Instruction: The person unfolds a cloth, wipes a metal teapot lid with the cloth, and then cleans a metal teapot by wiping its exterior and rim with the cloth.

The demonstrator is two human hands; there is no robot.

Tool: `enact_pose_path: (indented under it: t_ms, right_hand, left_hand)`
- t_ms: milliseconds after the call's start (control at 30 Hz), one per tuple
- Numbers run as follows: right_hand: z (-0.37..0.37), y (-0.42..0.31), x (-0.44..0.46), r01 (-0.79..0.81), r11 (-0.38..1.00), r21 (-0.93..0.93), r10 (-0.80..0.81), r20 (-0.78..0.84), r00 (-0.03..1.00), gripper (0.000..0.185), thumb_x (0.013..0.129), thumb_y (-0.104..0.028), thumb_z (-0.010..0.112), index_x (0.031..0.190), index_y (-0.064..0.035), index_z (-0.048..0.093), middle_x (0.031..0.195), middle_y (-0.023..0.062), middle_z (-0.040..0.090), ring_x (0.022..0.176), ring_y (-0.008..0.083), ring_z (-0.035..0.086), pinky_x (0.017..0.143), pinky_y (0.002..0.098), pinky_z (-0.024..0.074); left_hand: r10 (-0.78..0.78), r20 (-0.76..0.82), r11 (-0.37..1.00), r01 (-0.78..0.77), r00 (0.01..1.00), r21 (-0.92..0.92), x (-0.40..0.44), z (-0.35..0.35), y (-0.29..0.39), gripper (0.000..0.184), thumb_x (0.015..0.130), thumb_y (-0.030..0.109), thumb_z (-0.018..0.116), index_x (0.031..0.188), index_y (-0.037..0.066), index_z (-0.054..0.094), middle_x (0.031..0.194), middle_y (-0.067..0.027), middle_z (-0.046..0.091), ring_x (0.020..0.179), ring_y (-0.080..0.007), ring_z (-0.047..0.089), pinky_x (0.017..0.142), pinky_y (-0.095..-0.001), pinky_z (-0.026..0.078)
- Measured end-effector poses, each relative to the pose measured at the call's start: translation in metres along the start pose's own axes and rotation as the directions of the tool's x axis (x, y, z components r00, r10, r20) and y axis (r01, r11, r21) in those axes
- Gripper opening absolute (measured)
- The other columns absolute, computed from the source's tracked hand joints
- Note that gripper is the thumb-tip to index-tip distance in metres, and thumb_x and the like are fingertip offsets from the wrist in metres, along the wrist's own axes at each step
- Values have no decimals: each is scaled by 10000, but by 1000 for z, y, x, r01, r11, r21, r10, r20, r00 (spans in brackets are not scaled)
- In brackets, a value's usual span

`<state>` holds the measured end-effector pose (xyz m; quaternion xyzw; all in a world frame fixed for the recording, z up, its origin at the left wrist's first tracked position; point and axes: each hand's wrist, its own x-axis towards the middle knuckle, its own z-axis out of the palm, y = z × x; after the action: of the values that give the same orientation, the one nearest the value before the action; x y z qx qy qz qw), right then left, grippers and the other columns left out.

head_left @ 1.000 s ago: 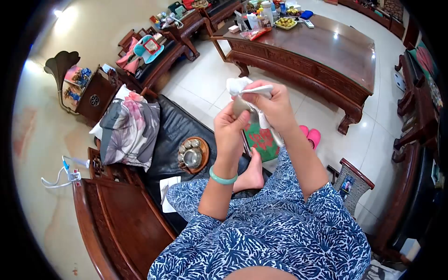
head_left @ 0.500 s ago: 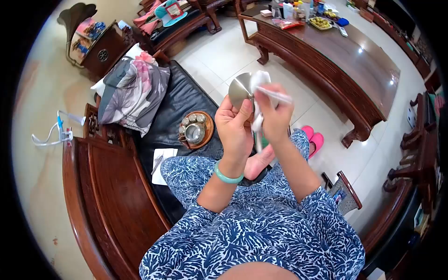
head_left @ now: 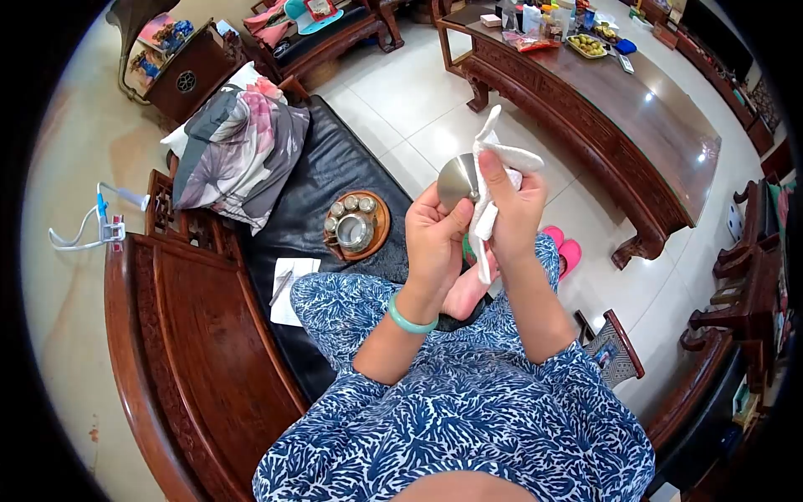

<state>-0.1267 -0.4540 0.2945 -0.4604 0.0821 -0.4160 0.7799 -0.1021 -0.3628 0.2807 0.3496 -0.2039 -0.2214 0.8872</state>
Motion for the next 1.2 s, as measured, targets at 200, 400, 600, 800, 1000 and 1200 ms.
enact_pose_path:
  t_ms: [200,400,600,800,1000,1200]
  right_hand:
    - [1,12,-14,25,1000,-17,-25,18,1000,165,878,-126,675,969,0,620,852,8,630,761,52,553,656,195,438]
    - [-5,22,-21,-216,974,65,205,137,969,127,871,-79,660,966,-10,613,869,18,633,762,48,558,657,199,446]
    - [-3,24,-11,-263,955,136,252,91,963,151,856,-91,671,952,26,664,858,45,663,715,72,597,609,216,462]
    - [-14,5,14,-364,929,-64,365,307,879,155,872,-102,647,929,38,685,750,33,648,623,79,575,571,209,453]
    - [-16,14,21,-171,963,-207,257,529,809,114,848,-68,674,910,24,701,803,34,662,693,81,594,613,205,465]
    - [-16,22,8,-161,975,-152,202,316,927,82,820,-42,697,887,6,704,828,26,673,759,73,597,663,213,475]
  left_hand:
    - [-179,-80,965,159,981,-209,-5,-10,6,257,932,92,558,1167,-12,550,1015,-100,673,864,-147,672,751,-264,555]
    - [-62,-185,990,37,981,-137,-9,-6,8,215,933,41,513,1122,-48,565,1009,-118,668,862,-139,671,780,-259,556]
    - [171,-155,955,-125,973,270,-13,1,7,222,938,53,540,1131,-56,558,998,-91,668,855,-91,645,746,-203,511]
    - [-127,-40,932,133,991,338,-3,-19,27,244,910,38,581,1133,-62,581,921,-56,674,776,-53,612,669,-190,479]
    - [-101,-11,929,98,995,357,2,-20,36,267,888,64,636,1116,-69,603,904,-47,680,768,-64,616,696,-202,492]
    - [-103,-57,936,117,993,332,-5,-33,20,218,887,36,617,1079,-68,616,923,-75,689,816,-86,639,725,-209,501]
